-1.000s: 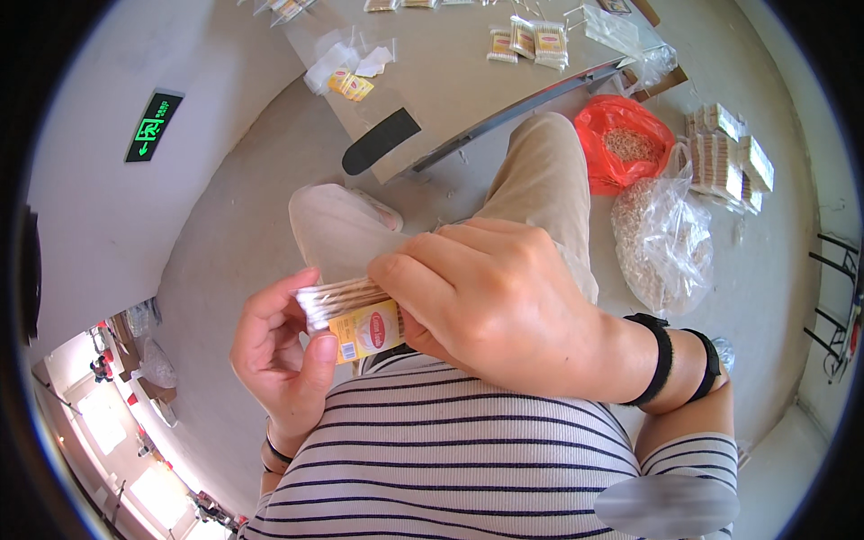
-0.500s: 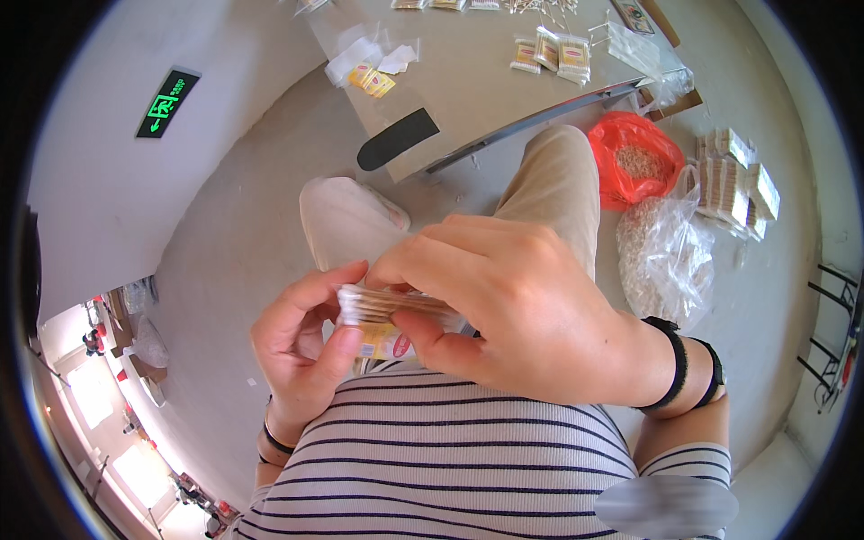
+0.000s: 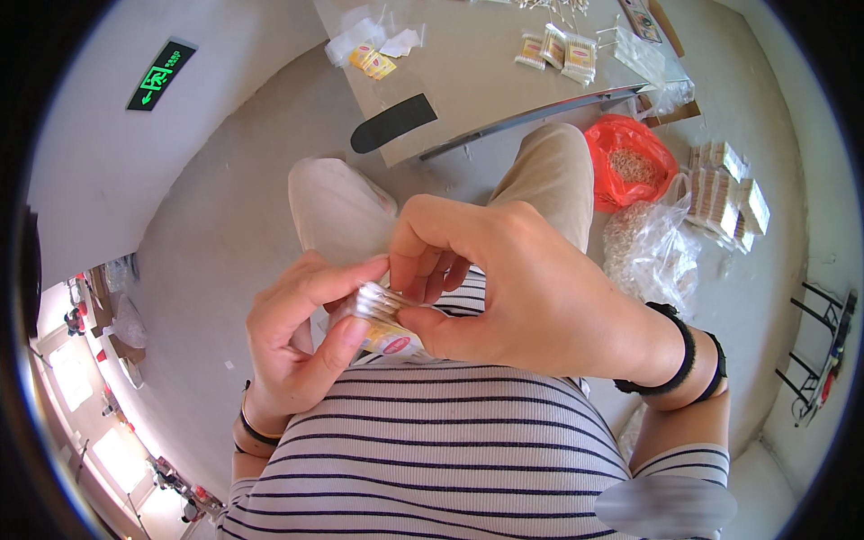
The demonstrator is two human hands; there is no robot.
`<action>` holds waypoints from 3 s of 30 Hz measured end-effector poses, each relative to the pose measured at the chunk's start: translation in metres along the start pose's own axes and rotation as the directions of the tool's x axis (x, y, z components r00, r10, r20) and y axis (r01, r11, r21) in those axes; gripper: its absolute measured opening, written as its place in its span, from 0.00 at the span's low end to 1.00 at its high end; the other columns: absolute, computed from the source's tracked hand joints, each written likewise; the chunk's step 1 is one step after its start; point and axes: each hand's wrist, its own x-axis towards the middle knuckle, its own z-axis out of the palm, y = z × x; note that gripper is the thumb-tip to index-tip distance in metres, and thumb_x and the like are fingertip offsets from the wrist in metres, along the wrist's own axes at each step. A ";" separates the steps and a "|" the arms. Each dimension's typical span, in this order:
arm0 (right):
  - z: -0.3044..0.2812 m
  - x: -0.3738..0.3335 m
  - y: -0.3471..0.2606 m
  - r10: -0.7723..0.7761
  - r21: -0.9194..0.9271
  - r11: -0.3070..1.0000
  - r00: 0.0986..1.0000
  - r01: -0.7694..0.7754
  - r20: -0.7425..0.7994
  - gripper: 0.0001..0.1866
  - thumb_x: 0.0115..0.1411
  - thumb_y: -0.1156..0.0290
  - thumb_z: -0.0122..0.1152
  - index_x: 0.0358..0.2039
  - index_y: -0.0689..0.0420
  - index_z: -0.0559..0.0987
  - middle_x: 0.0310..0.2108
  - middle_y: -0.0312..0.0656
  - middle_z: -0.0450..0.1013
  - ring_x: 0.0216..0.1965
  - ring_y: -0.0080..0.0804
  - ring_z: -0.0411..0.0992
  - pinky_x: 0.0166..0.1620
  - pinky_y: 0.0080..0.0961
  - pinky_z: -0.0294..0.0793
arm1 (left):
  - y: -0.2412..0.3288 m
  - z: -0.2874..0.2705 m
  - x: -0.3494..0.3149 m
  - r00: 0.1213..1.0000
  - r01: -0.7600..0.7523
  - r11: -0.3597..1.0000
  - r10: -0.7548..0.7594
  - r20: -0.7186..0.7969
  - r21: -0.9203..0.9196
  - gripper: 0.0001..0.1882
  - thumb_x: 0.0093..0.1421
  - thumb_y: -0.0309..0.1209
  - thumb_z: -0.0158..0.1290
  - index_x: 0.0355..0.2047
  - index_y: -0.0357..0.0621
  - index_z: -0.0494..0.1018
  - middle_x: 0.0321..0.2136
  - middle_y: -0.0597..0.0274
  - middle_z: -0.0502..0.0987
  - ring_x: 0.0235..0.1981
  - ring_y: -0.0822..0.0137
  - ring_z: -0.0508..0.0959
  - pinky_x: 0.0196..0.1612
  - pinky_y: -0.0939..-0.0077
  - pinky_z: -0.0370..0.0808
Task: Packing cotton swabs into small plastic bags.
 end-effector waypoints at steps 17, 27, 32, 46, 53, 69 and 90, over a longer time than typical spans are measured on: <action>0.002 -0.007 0.001 -0.065 -0.085 0.994 0.997 0.062 -0.033 0.14 0.49 0.81 0.67 0.37 0.61 0.74 0.31 0.42 0.76 0.33 0.32 0.76 0.41 0.27 0.77 | 0.012 0.013 0.000 0.988 0.006 0.998 0.004 -0.154 0.059 0.27 0.45 0.22 0.69 0.48 0.40 0.75 0.31 0.62 0.80 0.27 0.67 0.76 0.30 0.77 0.73; 0.009 -0.006 0.022 -0.456 -0.374 0.834 0.888 0.405 -0.056 0.19 0.44 0.82 0.70 0.40 0.59 0.80 0.37 0.41 0.78 0.39 0.40 0.76 0.41 0.33 0.77 | 0.016 0.011 0.006 0.927 -0.269 0.879 0.348 -0.144 0.394 0.24 0.38 0.26 0.73 0.38 0.47 0.79 0.32 0.68 0.79 0.28 0.67 0.73 0.30 0.77 0.69; 0.011 -0.001 0.023 -0.506 -0.395 0.806 0.860 0.442 -0.071 0.20 0.45 0.82 0.69 0.41 0.59 0.81 0.37 0.41 0.78 0.38 0.41 0.76 0.41 0.33 0.77 | 0.012 0.011 0.004 0.908 -0.284 0.860 0.384 -0.170 0.425 0.20 0.38 0.27 0.73 0.35 0.48 0.81 0.30 0.70 0.78 0.29 0.67 0.71 0.29 0.76 0.68; 0.003 0.005 0.022 -0.291 -0.069 0.957 0.939 0.283 -0.184 0.14 0.57 0.75 0.68 0.43 0.63 0.78 0.35 0.42 0.76 0.37 0.30 0.74 0.44 0.25 0.72 | -0.014 0.006 0.003 0.923 -0.054 0.822 -0.176 -0.342 -0.567 0.12 0.65 0.26 0.55 0.47 0.39 0.69 0.39 0.63 0.76 0.40 0.75 0.74 0.47 0.80 0.70; 0.012 0.011 0.026 -0.279 0.088 0.942 0.901 0.324 -0.331 0.19 0.58 0.73 0.68 0.48 0.63 0.74 0.36 0.37 0.73 0.37 0.23 0.71 0.44 0.22 0.71 | -0.016 0.011 0.002 0.904 -0.026 0.736 -0.271 -0.330 -0.676 0.10 0.67 0.29 0.54 0.45 0.41 0.68 0.38 0.65 0.76 0.39 0.78 0.74 0.47 0.82 0.68; 0.006 0.017 0.008 -0.315 -0.073 0.948 0.882 0.310 -0.349 0.10 0.56 0.76 0.67 0.39 0.63 0.78 0.35 0.42 0.75 0.36 0.30 0.73 0.41 0.24 0.72 | -0.013 0.012 -0.001 0.925 -0.095 0.768 -0.167 -0.342 -0.633 0.13 0.63 0.23 0.56 0.44 0.38 0.65 0.40 0.57 0.77 0.40 0.75 0.76 0.47 0.79 0.72; -0.007 0.013 -0.021 -0.327 -0.568 0.782 0.945 0.258 -0.021 0.14 0.43 0.85 0.67 0.31 0.58 0.77 0.35 0.39 0.73 0.33 0.36 0.75 0.33 0.29 0.74 | -0.006 0.008 -0.010 0.908 -0.065 0.909 -0.117 -0.403 -0.411 0.16 0.61 0.28 0.61 0.44 0.33 0.68 0.39 0.56 0.77 0.40 0.72 0.77 0.47 0.77 0.74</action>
